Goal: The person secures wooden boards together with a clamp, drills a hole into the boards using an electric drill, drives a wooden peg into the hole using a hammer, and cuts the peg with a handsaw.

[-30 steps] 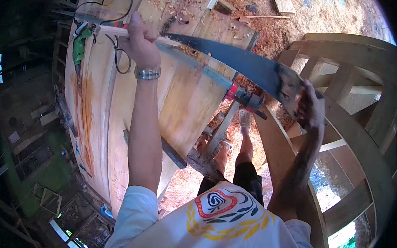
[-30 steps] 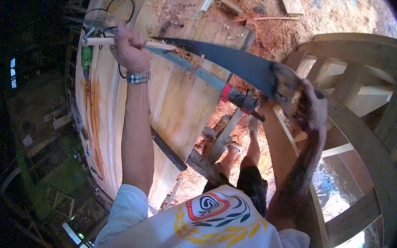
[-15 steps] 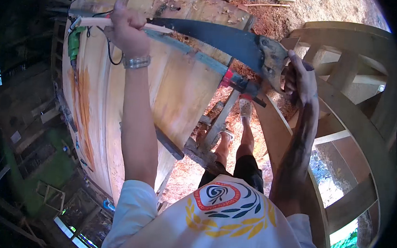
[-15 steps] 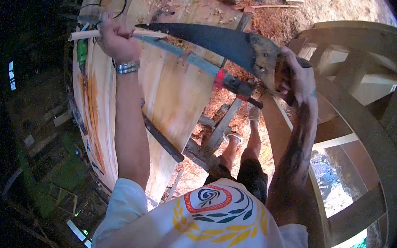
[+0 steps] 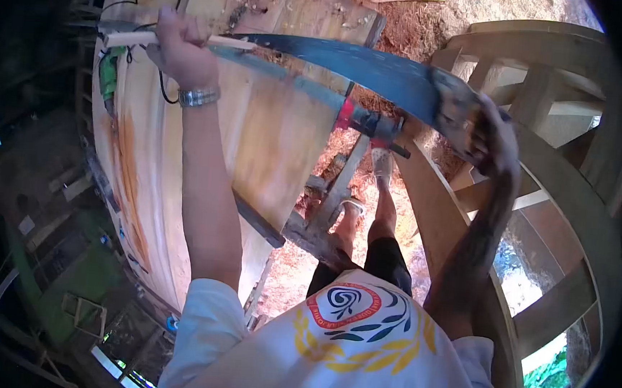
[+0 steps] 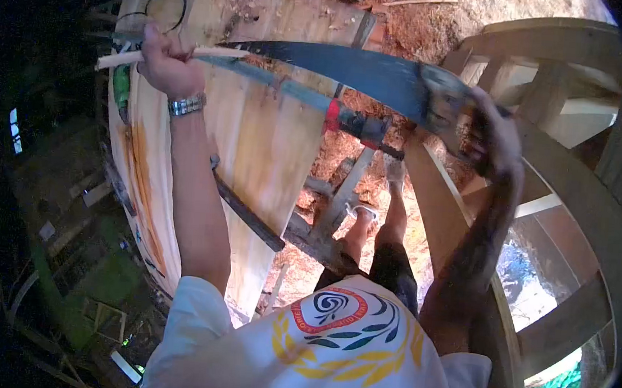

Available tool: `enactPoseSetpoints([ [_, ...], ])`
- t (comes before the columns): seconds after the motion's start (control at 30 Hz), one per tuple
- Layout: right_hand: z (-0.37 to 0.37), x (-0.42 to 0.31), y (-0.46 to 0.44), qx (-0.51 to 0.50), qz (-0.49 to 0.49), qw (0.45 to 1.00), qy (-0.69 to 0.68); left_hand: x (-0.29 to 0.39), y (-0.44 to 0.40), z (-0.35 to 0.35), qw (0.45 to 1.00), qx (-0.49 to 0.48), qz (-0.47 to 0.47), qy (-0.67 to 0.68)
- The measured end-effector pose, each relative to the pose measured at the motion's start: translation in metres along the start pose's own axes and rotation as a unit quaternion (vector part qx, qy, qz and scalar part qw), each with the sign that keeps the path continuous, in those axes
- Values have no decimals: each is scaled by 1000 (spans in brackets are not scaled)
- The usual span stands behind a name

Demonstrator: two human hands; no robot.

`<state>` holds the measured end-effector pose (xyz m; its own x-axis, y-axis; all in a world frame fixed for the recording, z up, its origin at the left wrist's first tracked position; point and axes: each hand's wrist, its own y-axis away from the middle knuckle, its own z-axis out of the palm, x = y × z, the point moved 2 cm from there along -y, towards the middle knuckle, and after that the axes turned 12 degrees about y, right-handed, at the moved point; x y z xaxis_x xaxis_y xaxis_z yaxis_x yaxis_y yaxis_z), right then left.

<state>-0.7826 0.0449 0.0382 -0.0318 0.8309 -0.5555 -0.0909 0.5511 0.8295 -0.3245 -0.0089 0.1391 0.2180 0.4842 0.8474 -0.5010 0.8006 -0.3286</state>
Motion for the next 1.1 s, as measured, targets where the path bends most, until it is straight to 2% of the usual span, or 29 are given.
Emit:
enactPoseSetpoints([
  [0.03, -21, 8, 5, 14, -26, 999, 18, 1, 2, -2, 1000, -2, 4, -10],
  [0.1, -10, 1, 17, 35, -46, 998, 16, -2, -2, -5, 1000, -3, 4, 1],
  [0.2, 48, -14, -10, -2, -34, 999, -7, 0, 5, -9, 1000, 12, -1, 3],
  [0.23, 66, -18, -19, -31, -78, 995, 60, 0, 7, -15, 1000, 21, 2, 3],
  [0.3, 55, -12, -25, -95, -72, 992, 30, -4, -2, -7, 1000, 1, 1, 14],
  [0.37, 13, -1, -3, -5, -7, 1000, 21, -3, -2, -15, 999, -25, -8, 24],
  [0.4, -11, 19, -5, 26, -17, 999, 24, -2, -3, -14, 1000, -7, 1, 10],
  [0.47, -5, 17, 0, 22, -16, 999, 20, -1, 1, -7, 999, 27, 10, -24],
  [0.57, 47, -2, -18, -1, -49, 998, 26, 1, 3, -5, 999, -19, 10, -25],
  [0.63, 67, -16, -25, -59, -55, 997, 11, -1, 6, -13, 1000, -2, -22, -7],
  [0.73, 35, -6, -21, -61, -34, 997, 11, -1, -2, -9, 1000, -11, -18, -16],
  [0.83, -19, 19, 5, -10, -17, 1000, -21, 4, 2, -11, 999, 7, -14, -36],
  [0.93, 8, 7, -4, -41, -23, 999, -3, -1, -3, -18, 999, 3, -6, -32],
  [0.97, 40, 2, -15, -67, -17, 997, -25, 0, -3, -15, 1000, 5, -3, -29],
  [1.0, 63, 8, -35, -65, -52, 996, 27, -1, 0, -10, 1000, 7, -3, -21],
  [1.1, 63, -1, -26, -112, -78, 991, -4, 1, 0, -12, 1000, 12, -18, -18],
])
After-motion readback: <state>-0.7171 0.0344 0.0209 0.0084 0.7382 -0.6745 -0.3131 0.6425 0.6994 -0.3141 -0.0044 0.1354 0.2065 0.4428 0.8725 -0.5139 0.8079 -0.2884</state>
